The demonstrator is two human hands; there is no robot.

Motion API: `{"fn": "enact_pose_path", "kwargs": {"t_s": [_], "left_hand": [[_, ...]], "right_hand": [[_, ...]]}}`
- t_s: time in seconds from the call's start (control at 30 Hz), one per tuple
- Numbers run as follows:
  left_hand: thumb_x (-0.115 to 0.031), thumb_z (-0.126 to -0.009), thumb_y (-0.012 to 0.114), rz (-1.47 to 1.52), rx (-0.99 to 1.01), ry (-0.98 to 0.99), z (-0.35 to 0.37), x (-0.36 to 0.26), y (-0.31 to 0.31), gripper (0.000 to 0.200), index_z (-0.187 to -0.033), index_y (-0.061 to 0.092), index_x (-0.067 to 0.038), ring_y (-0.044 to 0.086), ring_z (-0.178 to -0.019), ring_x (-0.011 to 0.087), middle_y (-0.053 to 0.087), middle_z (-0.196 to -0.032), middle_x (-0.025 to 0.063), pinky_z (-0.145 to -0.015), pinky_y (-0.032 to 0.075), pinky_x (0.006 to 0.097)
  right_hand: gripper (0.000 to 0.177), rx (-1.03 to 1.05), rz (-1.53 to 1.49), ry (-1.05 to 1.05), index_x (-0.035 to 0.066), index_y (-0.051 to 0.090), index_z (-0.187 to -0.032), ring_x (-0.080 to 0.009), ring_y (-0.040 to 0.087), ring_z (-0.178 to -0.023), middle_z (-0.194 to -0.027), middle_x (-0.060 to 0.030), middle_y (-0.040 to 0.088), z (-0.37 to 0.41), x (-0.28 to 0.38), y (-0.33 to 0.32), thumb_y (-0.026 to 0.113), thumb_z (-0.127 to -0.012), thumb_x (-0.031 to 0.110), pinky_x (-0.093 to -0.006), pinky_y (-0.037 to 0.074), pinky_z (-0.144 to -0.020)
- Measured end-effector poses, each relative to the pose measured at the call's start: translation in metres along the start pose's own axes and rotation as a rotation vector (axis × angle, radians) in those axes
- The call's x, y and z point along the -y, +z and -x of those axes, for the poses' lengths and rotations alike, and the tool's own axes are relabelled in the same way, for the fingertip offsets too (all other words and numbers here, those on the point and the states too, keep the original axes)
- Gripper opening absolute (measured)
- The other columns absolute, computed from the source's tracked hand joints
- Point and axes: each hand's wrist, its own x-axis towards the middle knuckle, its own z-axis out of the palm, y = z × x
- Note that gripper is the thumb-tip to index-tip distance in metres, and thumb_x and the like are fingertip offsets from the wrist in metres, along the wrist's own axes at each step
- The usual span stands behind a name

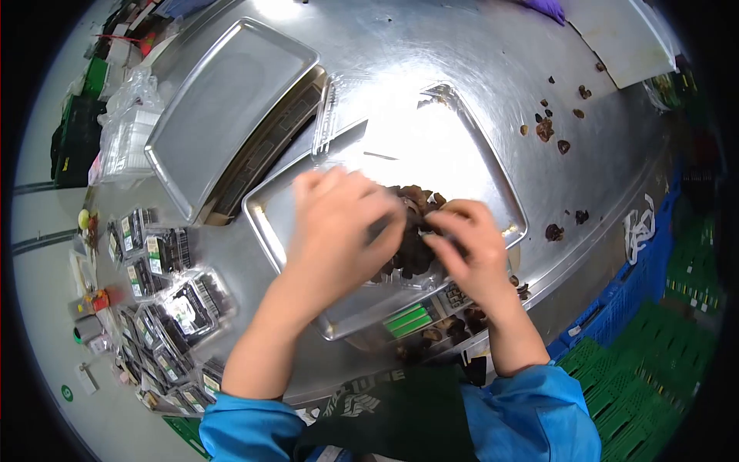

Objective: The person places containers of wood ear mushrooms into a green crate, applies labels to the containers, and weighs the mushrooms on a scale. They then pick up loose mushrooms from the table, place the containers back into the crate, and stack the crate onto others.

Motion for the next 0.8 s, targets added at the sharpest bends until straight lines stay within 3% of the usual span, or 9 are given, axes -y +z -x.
{"fn": "enact_pose_path", "kwargs": {"t_s": [0.17,0.2,0.27,0.4,0.43,0.53,0.6,0.67,0.8], "left_hand": [[-0.01,-0.065,0.065,0.824,0.617,-0.573,0.182,0.006,-0.092,0.004,-0.066,0.061,-0.008,0.053,-0.069,0.0194,0.056,-0.069,0.0034,-0.065,0.04,0.0305],[-0.009,-0.066,0.064,0.609,0.913,-0.823,0.235,0.001,-0.092,0.005,-0.07,0.062,-0.006,0.054,-0.067,0.0203,0.056,-0.068,0.0062,-0.059,0.042,0.0298],[-0.009,-0.071,0.062,-0.159,1.446,-0.545,0.311,-0.026,-0.085,0.008,-0.078,0.063,-0.005,0.054,-0.067,0.0204,0.057,-0.073,0.009,-0.059,0.043,0.0287],[-0.011,-0.078,0.057,0.326,0.528,-0.753,0.269,-0.038,-0.091,0.019,-0.097,0.058,-0.004,0.055,-0.068,0.0205,0.058,-0.086,0.0116,-0.063,0.044,0.0276],[-0.012,-0.08,0.056,0.264,0.328,-0.811,0.248,-0.031,-0.08,0.025,-0.104,0.056,-0.003,0.055,-0.07,0.02,0.059,-0.09,0.0117,-0.064,0.044,0.0271],[-0.024,-0.09,0.046,0.776,-0.215,-0.893,0.183,0.015,-0.037,0.048,-0.129,0.032,0.0,0.058,-0.081,0.0153,0.057,-0.094,0.0085,-0.065,0.046,0.0248],[-0.024,-0.09,0.045,1.002,-0.127,-0.965,0.147,0.032,-0.019,0.048,-0.129,0.031,-0.001,0.059,-0.079,0.0148,0.056,-0.095,0.0094,-0.063,0.048,0.0239],[-0.02,-0.089,0.047,0.961,0.088,-0.991,0.123,0.028,-0.017,0.044,-0.126,0.034,0.0,0.06,-0.074,0.0142,0.055,-0.096,0.0104,-0.061,0.05,0.0229],[-0.01,-0.082,0.056,1.187,-0.059,-0.952,0.124,0.053,0.006,0.047,-0.121,0.035,0.006,0.061,-0.07,0.018,0.057,-0.085,0.0149,-0.057,0.053,0.0252]], "right_hand": [[0.027,-0.138,-0.197,0.367,0.003,0.058,-0.103,-0.0168,0.056,-0.082,-0.1,-0.0104,0.056,0.012,-0.043,-0.042,0.061,-0.079,0.015,-0.0272,0.044,-0.068],[0.033,-0.065,-0.355,0.536,0.001,0.054,-0.11,-0.0166,0.057,-0.085,-0.106,-0.0123,0.055,0.009,-0.052,-0.041,0.057,-0.083,0.019,-0.0269,0.044,-0.07],[0.047,0.069,-0.573,0.599,-0.004,0.046,-0.117,-0.0205,0.054,-0.096,-0.107,-0.0143,0.055,-0.017,-0.055,-0.021,0.042,-0.091,0.035,-0.028,0.043,-0.079],[0.065,0.042,-1.383,0.694,-0.003,0.045,-0.117,-0.0256,0.046,-0.109,-0.115,-0.0176,0.05,-0.072,-0.05,0.018,0.028,-0.089,0.053,-0.0352,0.034,-0.091],[0.075,0.044,-1.265,0.596,-0.007,0.043,-0.117,-0.0285,0.044,-0.111,-0.118,-0.0182,0.049,-0.074,-0.038,0.012,0.017,-0.089,0.058,-0.0377,0.032,-0.095],[0.067,0.252,-0.001,0.03,-0.004,0.045,-0.114,-0.0267,0.047,-0.107,-0.103,-0.0173,0.055,-0.035,-0.016,-0.014,0.06,-0.076,0.049,-0.0384,0.035,-0.092],[0.073,0.166,0.277,0.131,-0.004,0.042,-0.115,-0.0247,0.055,-0.095,-0.09,-0.015,0.059,0.012,0.003,-0.017,0.078,-0.062,0.032,-0.0354,0.043,-0.082],[0.06,0.465,-0.289,0.67,-0.004,0.041,-0.111,-0.0202,0.059,-0.08,-0.08,-0.012,0.06,0.029,-0.006,-0.022,0.075,-0.067,0.017,-0.0299,0.048,-0.069],[0.028,0.45,-0.793,0.833,0.0,0.041,-0.099,-0.0146,0.061,-0.07,-0.074,-0.008,0.058,0.044,0.0,-0.017,0.059,-0.077,0.0,-0.0233,0.048,-0.058]]}}
